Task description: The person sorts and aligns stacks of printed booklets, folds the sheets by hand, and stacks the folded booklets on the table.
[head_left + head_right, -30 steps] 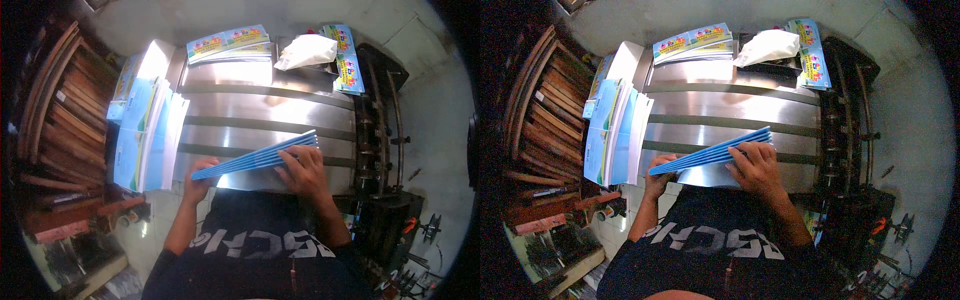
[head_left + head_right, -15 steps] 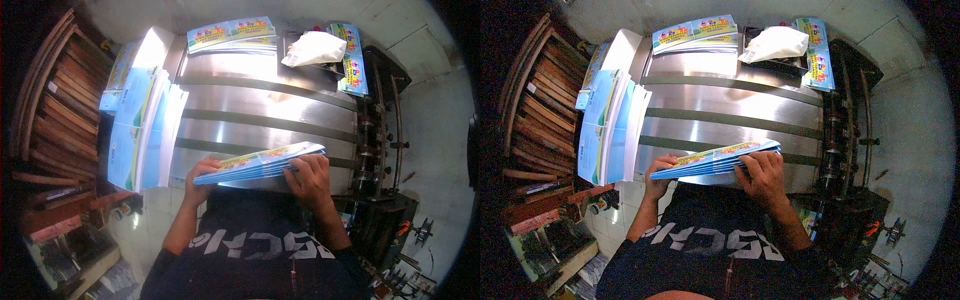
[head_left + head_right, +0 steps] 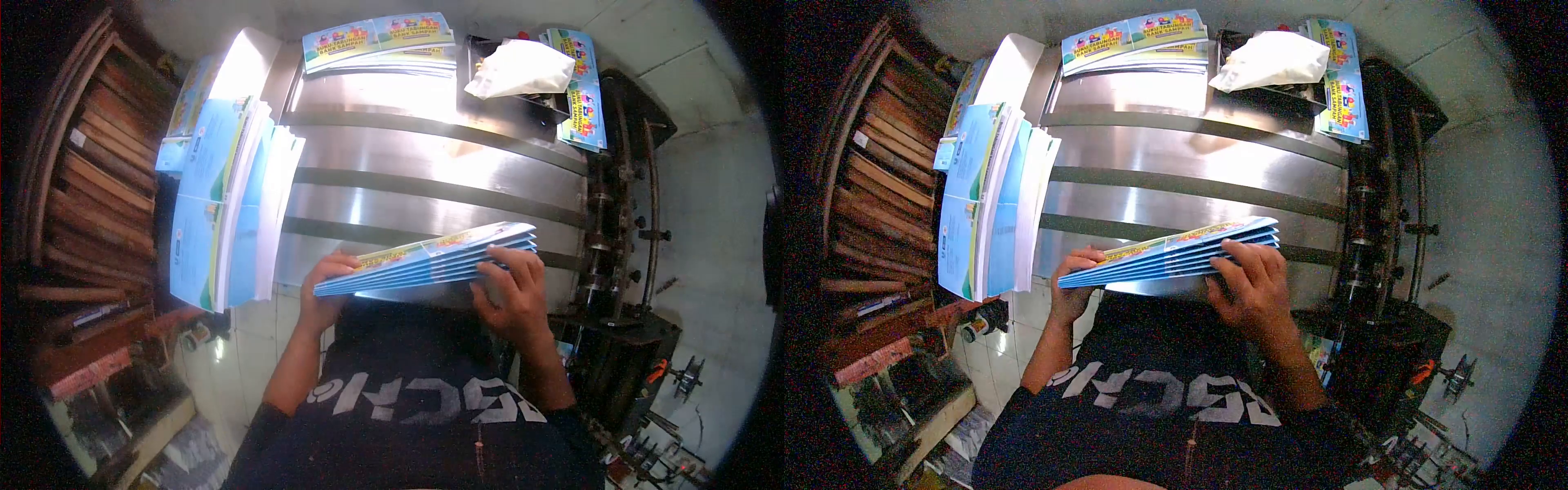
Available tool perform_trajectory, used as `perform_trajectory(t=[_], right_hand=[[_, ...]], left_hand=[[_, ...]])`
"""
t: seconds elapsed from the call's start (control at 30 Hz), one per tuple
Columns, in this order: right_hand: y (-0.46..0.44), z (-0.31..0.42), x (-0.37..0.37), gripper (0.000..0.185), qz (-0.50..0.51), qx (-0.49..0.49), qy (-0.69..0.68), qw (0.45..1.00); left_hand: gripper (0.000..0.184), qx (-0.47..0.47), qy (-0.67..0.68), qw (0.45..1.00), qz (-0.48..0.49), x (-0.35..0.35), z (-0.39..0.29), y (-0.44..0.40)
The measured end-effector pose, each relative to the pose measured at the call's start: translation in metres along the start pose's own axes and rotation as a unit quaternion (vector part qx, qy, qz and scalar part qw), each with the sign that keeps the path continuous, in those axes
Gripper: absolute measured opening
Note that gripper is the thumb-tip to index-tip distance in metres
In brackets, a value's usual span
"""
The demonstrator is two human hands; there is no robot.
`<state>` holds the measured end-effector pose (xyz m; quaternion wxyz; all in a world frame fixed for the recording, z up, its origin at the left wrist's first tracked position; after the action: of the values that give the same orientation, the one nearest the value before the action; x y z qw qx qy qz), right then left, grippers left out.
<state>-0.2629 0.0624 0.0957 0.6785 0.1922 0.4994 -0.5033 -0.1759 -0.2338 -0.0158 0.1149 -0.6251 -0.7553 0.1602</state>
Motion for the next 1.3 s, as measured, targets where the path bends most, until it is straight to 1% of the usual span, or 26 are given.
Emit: perform_trajectory(t=[0.03, 0.17, 0.27, 0.33, 0.37, 0.4, 0.47, 0.5, 0.53, 0.6, 0.63, 0.67, 0.7, 0.73, 0.77, 0.8, 0.87, 0.9, 0.97, 1.0, 1.07, 1.1, 1.13, 1.2, 1.23, 1.3], right_hand=[[0.001, 0.001, 0.000, 0.042, -0.017, -0.019, 0.024, 0.999], [0.006, 0.002, 0.002, 0.040, -0.012, -0.014, 0.040, 0.999], [-0.001, 0.007, 0.000, 0.039, -0.039, 0.014, 0.024, 0.999], [-0.013, 0.014, -0.004, 0.036, -0.030, 0.034, 0.057, 0.997], [-0.020, 0.018, -0.004, 0.031, -0.036, 0.038, 0.066, 0.996], [-0.023, 0.018, -0.003, 0.031, -0.039, 0.037, 0.066, 0.996], [-0.028, 0.016, -0.001, 0.024, 0.007, 0.018, 0.057, 0.998], [-0.033, 0.015, -0.003, 0.023, 0.028, 0.024, 0.042, 0.998], [-0.039, 0.010, -0.005, 0.023, 0.027, 0.022, 0.042, 0.999], [-0.052, -0.004, -0.009, 0.023, 0.145, 0.006, -0.024, 0.989], [-0.062, -0.006, -0.016, 0.024, 0.181, 0.003, -0.043, 0.983], [-0.070, -0.011, -0.018, 0.024, 0.179, 0.001, -0.042, 0.983], [-0.078, -0.017, -0.018, 0.024, 0.231, -0.011, -0.066, 0.971], [-0.085, -0.020, -0.019, 0.024, 0.282, -0.025, -0.088, 0.955], [-0.091, -0.019, -0.021, 0.023, 0.274, -0.055, -0.076, 0.957], [-0.095, -0.018, -0.021, 0.023, 0.272, -0.059, -0.075, 0.958], [-0.102, -0.017, -0.019, 0.021, 0.318, -0.066, -0.077, 0.943], [-0.105, -0.017, -0.019, 0.021, 0.316, -0.067, -0.073, 0.944], [-0.110, -0.015, -0.019, 0.021, 0.333, -0.085, -0.042, 0.938], [-0.111, -0.014, -0.018, 0.021, 0.330, -0.089, -0.040, 0.939], [-0.111, -0.014, -0.011, 0.023, 0.320, -0.097, -0.033, 0.942], [-0.110, -0.013, -0.003, 0.023, 0.286, -0.161, 0.000, 0.945], [-0.110, -0.014, 0.000, 0.023, 0.284, -0.167, -0.001, 0.944], [-0.110, -0.010, 0.005, 0.027, 0.290, -0.201, 0.048, 0.934], [-0.107, -0.010, 0.005, 0.027, 0.288, -0.201, 0.045, 0.935], [-0.107, -0.012, 0.005, 0.024, 0.275, -0.147, 0.016, 0.950]], left_hand=[[0.021, 0.000, -0.009, 1.000, -0.003, 0.001, 0.000, -0.001], [0.022, -0.006, -0.015, 1.000, -0.009, 0.001, -0.001, -0.001], [0.023, -0.006, -0.009, 1.000, -0.009, 0.000, 0.000, 0.000], [0.023, -0.005, -0.007, 1.000, -0.009, 0.001, -0.001, -0.003], [0.024, -0.005, -0.005, 1.000, -0.012, 0.002, -0.002, -0.004], [0.024, -0.001, -0.005, 1.000, -0.011, 0.002, -0.005, -0.005], [0.025, -0.064, 0.042, 0.997, -0.019, 0.002, -0.009, -0.005], [0.025, -0.062, 0.041, 0.997, -0.021, 0.001, -0.007, -0.004], [0.025, -0.040, 0.024, 0.999, -0.010, -0.001, -0.002, -0.003], [0.025, -0.018, 0.007, 1.000, 0.002, -0.001, -0.003, -0.002], [0.025, -0.037, 0.035, 0.999, -0.007, 0.000, -0.005, -0.004], [0.025, -0.057, 0.063, 0.996, -0.016, 0.001, -0.007, -0.004], [0.025, -0.053, 0.062, 0.996, -0.018, 0.000, -0.007, -0.004], [0.024, -0.074, 0.080, 0.994, -0.021, 0.000, -0.006, -0.004], [0.024, -0.095, 0.098, 0.990, -0.023, -0.001, -0.005, -0.005], [0.024, -0.090, 0.097, 0.991, -0.026, -0.002, -0.005, -0.005], [0.023, -0.087, 0.057, 0.995, -0.008, -0.003, -0.004, -0.006], [0.023, -0.083, 0.058, 0.995, -0.008, -0.002, -0.005, -0.006], [0.020, -0.134, 0.076, 0.988, -0.020, -0.001, -0.006, -0.005], [0.020, -0.129, 0.076, 0.988, -0.021, -0.002, -0.007, -0.006], [0.016, -0.081, 0.016, 0.997, 0.015, -0.004, -0.009, -0.010], [0.016, -0.077, 0.012, 0.997, 0.011, -0.004, -0.012, -0.012], [0.016, -0.083, 0.020, 0.996, 0.007, -0.004, -0.015, -0.014], [0.016, -0.089, 0.025, 0.996, 0.003, -0.003, -0.018, -0.013], [0.015, -0.098, 0.019, 0.995, -0.001, -0.003, -0.018, -0.013], [0.014, -0.104, 0.010, 0.995, -0.005, -0.003, -0.011, -0.011]])
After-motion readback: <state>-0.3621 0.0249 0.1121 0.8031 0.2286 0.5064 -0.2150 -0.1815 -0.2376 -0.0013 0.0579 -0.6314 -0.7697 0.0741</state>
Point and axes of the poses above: each hand's wrist, its own y-axis away from the middle knuckle, its own x-axis out of the palm, z = x × y, the point moved 1 cm from there along -y, towards the middle knuckle, and after that the axes turned 13 degrees about x, right-handed, at the moved point
